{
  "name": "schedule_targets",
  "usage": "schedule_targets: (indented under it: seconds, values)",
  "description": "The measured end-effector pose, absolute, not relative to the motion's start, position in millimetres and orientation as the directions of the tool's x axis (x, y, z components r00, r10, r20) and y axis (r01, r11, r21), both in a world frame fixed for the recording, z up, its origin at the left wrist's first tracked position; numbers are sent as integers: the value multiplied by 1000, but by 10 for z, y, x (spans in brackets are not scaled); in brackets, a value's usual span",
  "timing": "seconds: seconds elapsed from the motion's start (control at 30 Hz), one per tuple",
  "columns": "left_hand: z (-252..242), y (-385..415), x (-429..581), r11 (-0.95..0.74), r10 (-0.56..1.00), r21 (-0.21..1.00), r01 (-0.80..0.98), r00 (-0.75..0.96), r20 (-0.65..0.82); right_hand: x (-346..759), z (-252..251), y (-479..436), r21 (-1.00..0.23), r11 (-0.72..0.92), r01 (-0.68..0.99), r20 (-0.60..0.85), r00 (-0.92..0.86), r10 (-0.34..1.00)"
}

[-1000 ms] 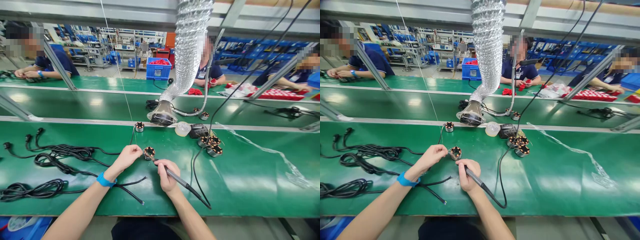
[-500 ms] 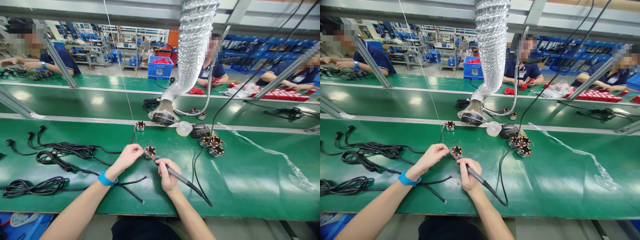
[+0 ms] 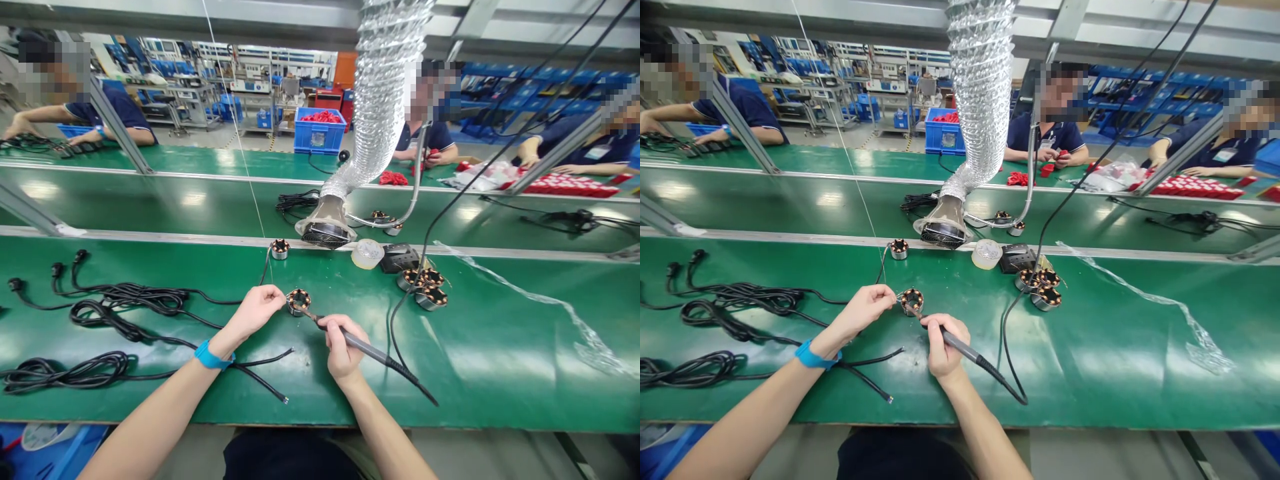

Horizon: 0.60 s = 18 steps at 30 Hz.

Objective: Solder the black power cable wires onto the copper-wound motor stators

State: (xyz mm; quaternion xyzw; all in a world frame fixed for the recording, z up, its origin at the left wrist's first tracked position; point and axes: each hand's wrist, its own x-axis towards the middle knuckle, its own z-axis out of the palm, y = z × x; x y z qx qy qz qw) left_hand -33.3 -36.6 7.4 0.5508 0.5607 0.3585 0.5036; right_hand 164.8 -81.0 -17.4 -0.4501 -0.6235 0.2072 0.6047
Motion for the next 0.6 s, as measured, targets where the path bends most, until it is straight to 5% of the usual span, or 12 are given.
schedule_targets:
  seconds: [0.17,0.6]
  values:
    - [62,-361,-339,126,981,963,240,115,-157,1719,-81,-837,-780,565,269,596,49,801]
    - [98,-366,-329,121,983,963,243,109,-151,1764,-223,-816,-843,404,355,406,-73,911]
